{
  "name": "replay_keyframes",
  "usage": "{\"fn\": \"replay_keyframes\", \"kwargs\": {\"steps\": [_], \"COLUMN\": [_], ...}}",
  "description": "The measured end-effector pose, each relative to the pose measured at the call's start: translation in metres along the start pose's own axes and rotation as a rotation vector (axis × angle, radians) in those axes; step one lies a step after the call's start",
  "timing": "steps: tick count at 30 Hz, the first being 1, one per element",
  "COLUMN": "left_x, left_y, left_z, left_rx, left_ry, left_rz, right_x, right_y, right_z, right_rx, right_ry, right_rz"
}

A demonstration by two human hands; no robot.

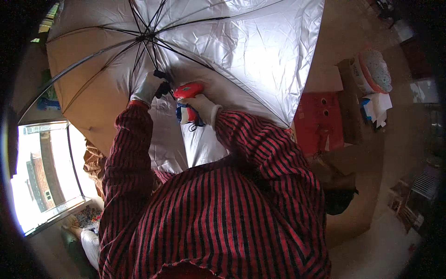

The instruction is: Assembling or repairing a large white umbrella by using a glue gun to secure fabric to the ribs.

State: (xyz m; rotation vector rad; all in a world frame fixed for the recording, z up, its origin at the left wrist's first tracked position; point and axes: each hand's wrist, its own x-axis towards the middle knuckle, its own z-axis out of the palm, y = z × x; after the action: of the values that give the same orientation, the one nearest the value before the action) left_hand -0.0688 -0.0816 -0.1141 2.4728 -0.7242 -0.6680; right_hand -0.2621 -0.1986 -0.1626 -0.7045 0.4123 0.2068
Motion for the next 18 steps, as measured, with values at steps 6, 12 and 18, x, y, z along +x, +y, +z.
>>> {"fn": "replay_keyframes", "kwargs": {"steps": [6,12,18], "left_x": [0.007,-0.029,0.001], "left_y": [-0.085,0.04,-0.053], "left_z": [-0.003,-0.024,0.001], "left_rx": [0.305,-0.246,0.358], "left_ry": [0.001,-0.161,0.01], "left_rz": [0.49,-0.108,0.484], "right_x": [-0.001,0.037,0.005], "right_y": [-0.002,0.007,0.001], "right_z": [0.022,-0.033,0.024], "right_rx": [0.067,0.336,0.043], "right_ry": [-0.072,-0.377,0.075], "right_rz": [0.059,0.363,0.114]}}
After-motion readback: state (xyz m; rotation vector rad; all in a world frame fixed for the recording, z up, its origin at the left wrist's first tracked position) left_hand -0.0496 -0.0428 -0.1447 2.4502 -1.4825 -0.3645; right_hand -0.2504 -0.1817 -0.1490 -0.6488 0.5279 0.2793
